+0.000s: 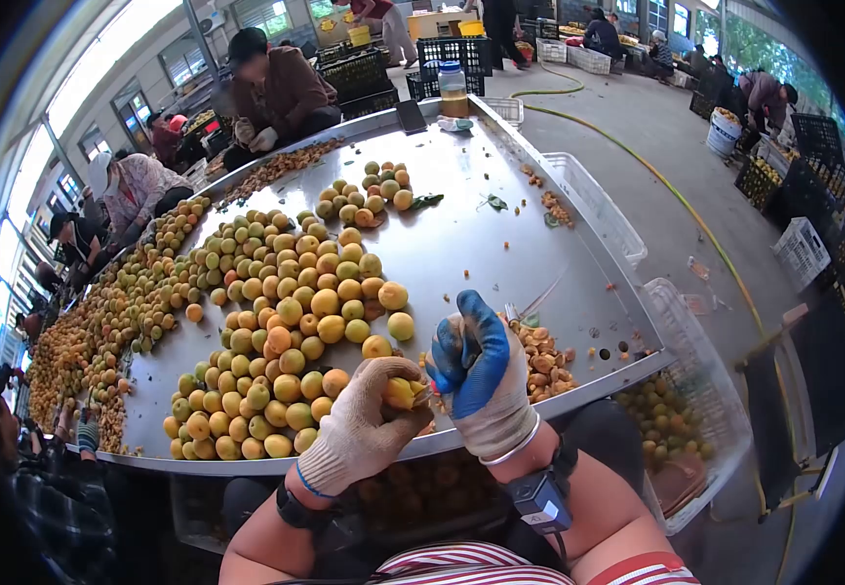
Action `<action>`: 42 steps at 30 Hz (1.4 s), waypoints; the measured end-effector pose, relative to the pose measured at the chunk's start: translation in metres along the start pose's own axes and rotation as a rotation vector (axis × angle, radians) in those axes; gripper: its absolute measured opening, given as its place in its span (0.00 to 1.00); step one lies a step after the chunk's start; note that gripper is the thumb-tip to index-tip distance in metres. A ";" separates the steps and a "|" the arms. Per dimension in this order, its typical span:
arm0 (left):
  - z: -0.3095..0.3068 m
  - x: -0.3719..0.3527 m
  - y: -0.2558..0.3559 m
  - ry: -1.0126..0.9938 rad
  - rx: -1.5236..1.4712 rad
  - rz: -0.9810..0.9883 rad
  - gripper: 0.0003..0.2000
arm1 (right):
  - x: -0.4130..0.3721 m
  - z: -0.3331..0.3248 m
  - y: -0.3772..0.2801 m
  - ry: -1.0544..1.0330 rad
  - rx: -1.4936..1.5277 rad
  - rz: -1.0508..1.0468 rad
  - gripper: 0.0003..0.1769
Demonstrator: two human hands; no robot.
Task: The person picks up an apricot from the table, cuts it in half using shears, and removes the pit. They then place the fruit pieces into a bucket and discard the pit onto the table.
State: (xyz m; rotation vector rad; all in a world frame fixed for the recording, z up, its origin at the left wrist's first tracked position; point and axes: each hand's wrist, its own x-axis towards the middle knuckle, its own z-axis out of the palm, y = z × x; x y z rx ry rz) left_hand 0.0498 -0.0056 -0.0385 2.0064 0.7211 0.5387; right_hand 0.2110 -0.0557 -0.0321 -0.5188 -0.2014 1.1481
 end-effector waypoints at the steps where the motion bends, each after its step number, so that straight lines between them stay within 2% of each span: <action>1: -0.001 0.000 0.001 -0.008 0.033 0.028 0.23 | 0.001 0.001 -0.001 0.002 0.001 0.000 0.22; 7: -0.004 -0.002 0.015 -0.052 -0.109 -0.198 0.25 | 0.005 0.002 -0.008 0.077 0.027 0.017 0.24; 9: -0.007 -0.002 0.012 -0.046 -0.151 -0.192 0.25 | 0.006 -0.004 -0.018 -0.009 0.037 -0.045 0.25; 11: -0.010 -0.003 0.006 -0.035 -0.193 -0.185 0.25 | 0.005 -0.005 -0.023 -0.084 0.012 -0.065 0.22; 13: -0.013 -0.005 0.000 -0.011 -0.201 -0.045 0.25 | -0.004 0.001 -0.022 0.139 -0.353 -0.104 0.17; 14: -0.016 -0.005 0.003 -0.011 -0.199 -0.046 0.25 | -0.002 -0.010 -0.019 0.108 -0.422 0.007 0.15; 17: -0.026 -0.009 0.022 0.025 -0.137 -0.049 0.26 | -0.010 -0.010 -0.006 0.018 -0.700 0.074 0.16; 18: -0.030 -0.010 0.029 0.063 -0.120 -0.031 0.26 | -0.011 -0.010 -0.003 0.016 -0.700 0.075 0.16; 20: -0.034 -0.012 0.028 0.108 -0.107 -0.018 0.26 | -0.012 -0.010 0.000 0.011 -0.271 -0.070 0.16; 21: -0.036 -0.013 0.022 0.064 -0.167 -0.025 0.27 | -0.017 -0.004 -0.009 -0.078 -0.368 -0.215 0.19; 23: -0.036 -0.016 0.016 0.018 -0.232 -0.035 0.29 | -0.016 0.002 -0.024 -0.237 -0.319 -0.368 0.25; 25: -0.031 -0.018 0.015 -0.101 -0.500 -0.090 0.29 | -0.021 0.016 -0.037 -0.300 -0.285 -0.403 0.27; 27: -0.023 -0.019 0.005 -0.117 -0.505 -0.047 0.28 | -0.030 0.021 -0.042 -0.357 -0.249 -0.443 0.28; 29: -0.021 -0.017 0.006 -0.195 -0.372 0.057 0.27 | -0.038 0.023 -0.039 -0.484 -0.243 -0.383 0.30; 31: -0.023 -0.023 0.021 -0.224 -0.371 -0.021 0.28 | -0.050 0.029 -0.041 -0.417 -0.295 -0.361 0.30; 33: -0.025 -0.025 0.032 -0.312 -0.291 -0.068 0.29 | -0.050 0.026 -0.045 -0.598 -0.455 -0.305 0.29; 35: -0.026 -0.024 0.036 -0.315 -0.284 -0.035 0.29 | -0.054 0.027 -0.048 -0.578 -0.477 -0.244 0.29; 37: -0.027 -0.023 0.039 -0.373 -0.236 -0.025 0.29 | -0.060 0.031 -0.049 -0.468 -0.610 -0.112 0.30; 38: -0.027 -0.024 0.041 -0.376 -0.237 -0.028 0.29 | -0.058 0.029 -0.048 -0.491 -0.592 -0.100 0.31; 40: -0.028 -0.025 0.046 -0.396 -0.209 -0.159 0.30 | -0.057 0.028 -0.047 -0.490 -0.592 -0.094 0.31; 42: -0.027 -0.026 0.048 -0.398 -0.254 -0.145 0.31 | -0.056 0.027 -0.044 -0.491 -0.591 -0.089 0.31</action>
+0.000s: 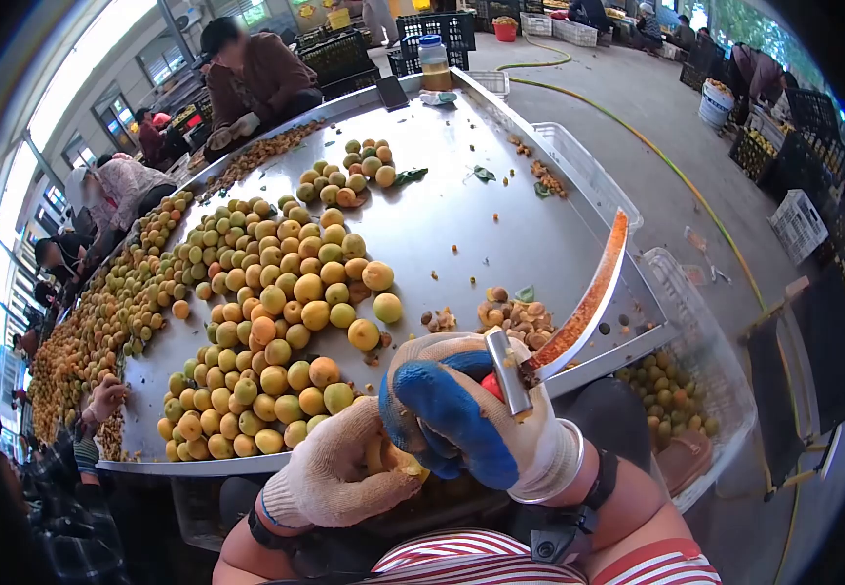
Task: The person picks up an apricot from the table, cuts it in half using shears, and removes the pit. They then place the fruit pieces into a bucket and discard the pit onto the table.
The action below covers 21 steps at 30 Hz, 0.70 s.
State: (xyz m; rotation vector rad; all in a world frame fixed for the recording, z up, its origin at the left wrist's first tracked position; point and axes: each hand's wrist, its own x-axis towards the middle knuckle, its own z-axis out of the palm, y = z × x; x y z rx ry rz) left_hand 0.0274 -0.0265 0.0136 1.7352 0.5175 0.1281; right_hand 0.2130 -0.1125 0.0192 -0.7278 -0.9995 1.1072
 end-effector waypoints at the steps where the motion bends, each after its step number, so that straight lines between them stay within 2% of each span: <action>1: 0.001 0.000 0.000 -0.005 -0.041 0.024 0.31 | 0.000 0.000 0.002 -0.012 -0.003 -0.008 0.31; 3: 0.005 0.001 -0.016 -0.019 -0.068 0.052 0.30 | -0.001 0.003 0.005 -0.024 -0.005 -0.016 0.31; 5: 0.006 0.000 -0.022 -0.031 -0.096 0.080 0.30 | -0.003 0.007 0.008 0.049 -0.032 0.011 0.30; 7: 0.004 -0.001 -0.022 -0.069 -0.227 0.016 0.28 | -0.005 0.003 0.010 0.007 0.012 0.025 0.30; 9: 0.009 0.000 -0.024 -0.039 -0.268 0.035 0.27 | -0.009 0.000 0.012 -0.013 0.199 0.115 0.09; 10: 0.011 0.001 -0.025 -0.011 -0.309 0.055 0.26 | -0.012 -0.003 0.015 -0.013 0.200 0.114 0.09; 12: 0.011 0.001 -0.024 0.011 -0.241 0.055 0.26 | -0.018 -0.007 0.020 -0.064 -0.217 -0.095 0.06; 15: 0.012 0.002 -0.021 0.056 -0.099 0.070 0.25 | -0.016 -0.001 0.015 -0.096 -0.227 -0.178 0.04; 16: 0.013 0.002 -0.018 0.081 -0.022 0.084 0.25 | -0.019 0.002 0.010 -0.062 -0.203 -0.072 0.05; 17: 0.015 0.002 -0.015 0.081 -0.021 0.084 0.25 | -0.023 0.003 0.014 -0.062 -0.203 -0.072 0.05; 19: 0.016 0.002 -0.009 0.111 0.076 0.090 0.25 | -0.028 0.005 0.023 0.033 -0.294 -0.152 0.07; 21: 0.018 0.003 -0.012 0.124 0.091 0.098 0.25 | -0.028 0.000 0.028 0.007 -0.268 -0.172 0.05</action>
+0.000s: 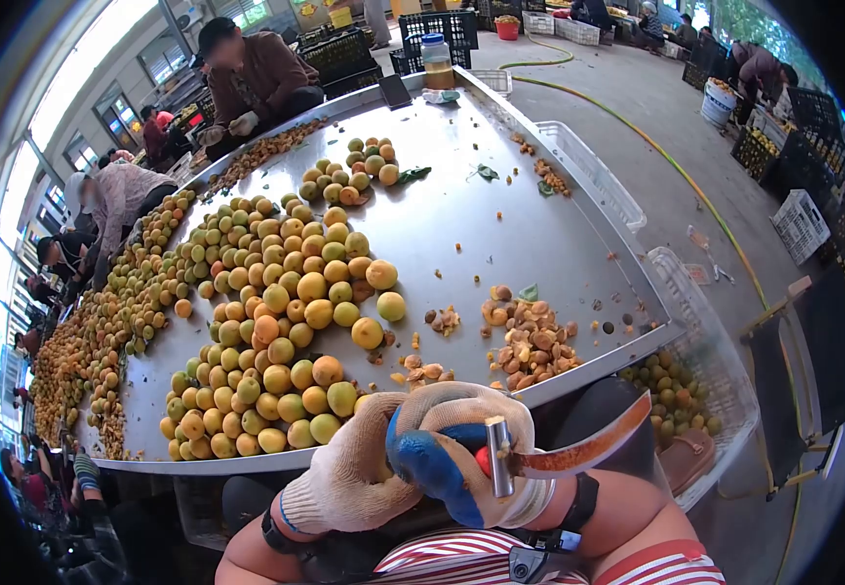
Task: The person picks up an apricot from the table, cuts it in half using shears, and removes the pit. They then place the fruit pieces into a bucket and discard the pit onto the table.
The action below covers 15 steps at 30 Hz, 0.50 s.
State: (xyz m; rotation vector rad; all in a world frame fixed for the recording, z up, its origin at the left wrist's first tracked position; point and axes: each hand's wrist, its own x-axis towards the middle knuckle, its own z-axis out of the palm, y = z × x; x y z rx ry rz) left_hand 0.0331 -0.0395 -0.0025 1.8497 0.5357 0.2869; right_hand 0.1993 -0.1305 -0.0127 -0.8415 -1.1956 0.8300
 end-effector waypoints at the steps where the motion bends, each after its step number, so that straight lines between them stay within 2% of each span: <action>1: 0.001 0.000 -0.002 0.013 0.015 0.007 0.25 | -0.003 -0.001 0.002 -0.001 -0.071 0.012 0.05; 8: 0.006 0.006 -0.017 -0.003 -0.068 -0.014 0.25 | -0.011 -0.003 0.033 -0.025 -0.177 0.070 0.19; 10: 0.005 0.008 -0.019 0.000 0.027 0.002 0.24 | -0.015 -0.007 0.044 -0.073 -0.275 0.132 0.19; 12: 0.008 0.011 -0.021 0.049 -0.044 -0.031 0.25 | -0.013 -0.002 0.065 0.195 0.178 0.083 0.13; 13: 0.009 0.012 -0.022 0.098 -0.117 -0.064 0.25 | 0.001 0.007 0.053 0.297 0.576 0.191 0.11; 14: 0.008 0.013 -0.024 0.101 -0.115 -0.059 0.25 | 0.010 0.004 0.051 0.292 0.575 0.187 0.11; 15: 0.006 0.014 -0.025 0.146 -0.043 -0.045 0.26 | 0.018 0.001 0.049 0.261 0.627 0.104 0.16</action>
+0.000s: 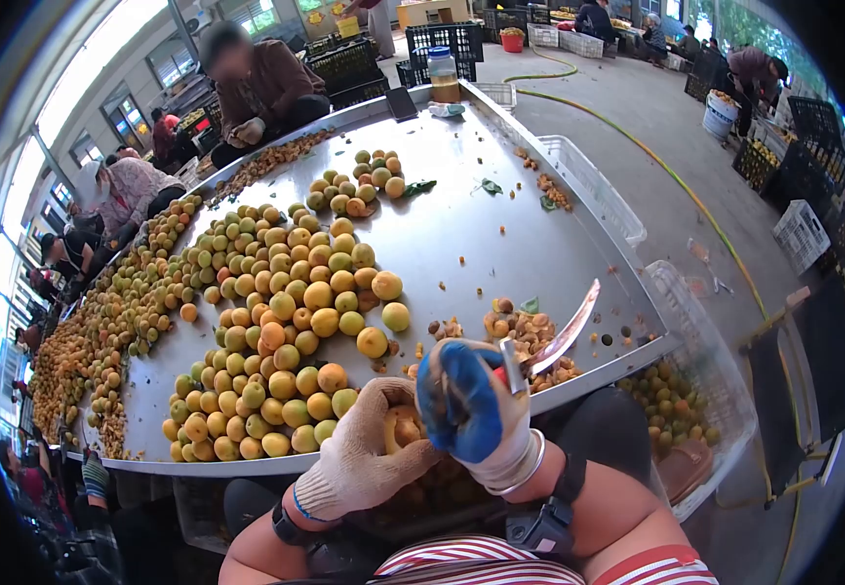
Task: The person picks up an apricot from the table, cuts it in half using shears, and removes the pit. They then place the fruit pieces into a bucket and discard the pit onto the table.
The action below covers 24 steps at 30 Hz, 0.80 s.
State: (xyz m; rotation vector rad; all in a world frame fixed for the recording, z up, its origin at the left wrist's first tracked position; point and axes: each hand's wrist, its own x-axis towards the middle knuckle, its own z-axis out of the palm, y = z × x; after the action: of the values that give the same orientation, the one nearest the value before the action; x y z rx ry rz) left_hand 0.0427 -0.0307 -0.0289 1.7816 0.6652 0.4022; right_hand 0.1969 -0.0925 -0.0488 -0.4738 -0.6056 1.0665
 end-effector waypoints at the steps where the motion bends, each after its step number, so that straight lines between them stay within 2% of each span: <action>1: -0.001 0.001 0.001 0.046 0.069 0.022 0.26 | 0.005 0.001 -0.003 -0.056 0.057 -0.060 0.23; 2: -0.001 0.002 0.006 0.028 -0.085 -0.044 0.27 | 0.009 0.002 -0.002 0.019 0.010 -0.078 0.29; 3: 0.000 0.002 0.002 0.029 -0.084 -0.037 0.27 | 0.010 0.001 -0.002 0.014 0.007 -0.082 0.29; 5: 0.005 0.002 -0.008 0.006 -0.358 -0.055 0.27 | 0.011 -0.002 0.000 0.050 0.044 -0.063 0.29; 6: 0.007 0.001 -0.010 0.006 -0.358 -0.053 0.27 | 0.010 0.001 -0.002 0.020 0.051 -0.037 0.29; 8: 0.008 -0.003 -0.006 0.004 -0.101 0.062 0.25 | 0.010 -0.002 0.004 0.037 0.041 -0.032 0.28; 10: 0.007 -0.004 -0.010 -0.011 -0.136 0.016 0.25 | 0.007 0.000 0.008 0.054 0.033 -0.025 0.28; 12: 0.007 -0.003 -0.010 -0.027 -0.169 -0.025 0.25 | 0.004 0.007 0.006 0.062 -0.277 -0.088 0.27; 13: 0.007 -0.002 -0.009 -0.008 -0.081 0.017 0.26 | 0.003 0.009 0.005 0.060 -0.277 -0.087 0.27; 15: 0.007 -0.001 -0.007 0.012 0.007 0.058 0.27 | 0.000 0.010 0.001 -0.024 -0.154 0.029 0.24; 16: 0.007 -0.001 -0.005 0.015 0.027 0.044 0.27 | -0.008 0.002 0.000 0.064 -0.170 0.177 0.17; 17: 0.007 -0.001 -0.004 0.018 0.048 0.029 0.28 | -0.011 0.000 0.005 0.065 -0.169 0.177 0.17; 20: 0.013 0.000 -0.006 0.049 -0.003 0.040 0.26 | -0.015 0.000 0.012 0.075 -0.461 -0.005 0.03; 21: 0.014 0.001 -0.014 0.047 -0.003 0.039 0.26 | -0.016 0.002 0.011 0.077 -0.462 -0.004 0.03; 23: 0.016 0.008 -0.025 0.015 0.070 0.145 0.23 | -0.017 0.006 0.012 -0.056 -0.924 -0.171 0.03; 24: 0.015 0.006 -0.027 0.013 0.069 0.145 0.23 | -0.008 0.010 0.013 -0.168 -1.019 -0.542 0.04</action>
State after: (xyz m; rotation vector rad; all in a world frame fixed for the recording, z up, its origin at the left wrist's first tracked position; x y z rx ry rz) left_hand 0.0499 -0.0332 -0.0598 1.9008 0.5670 0.4944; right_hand 0.1789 -0.0936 -0.0519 -1.0263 -1.3417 0.2112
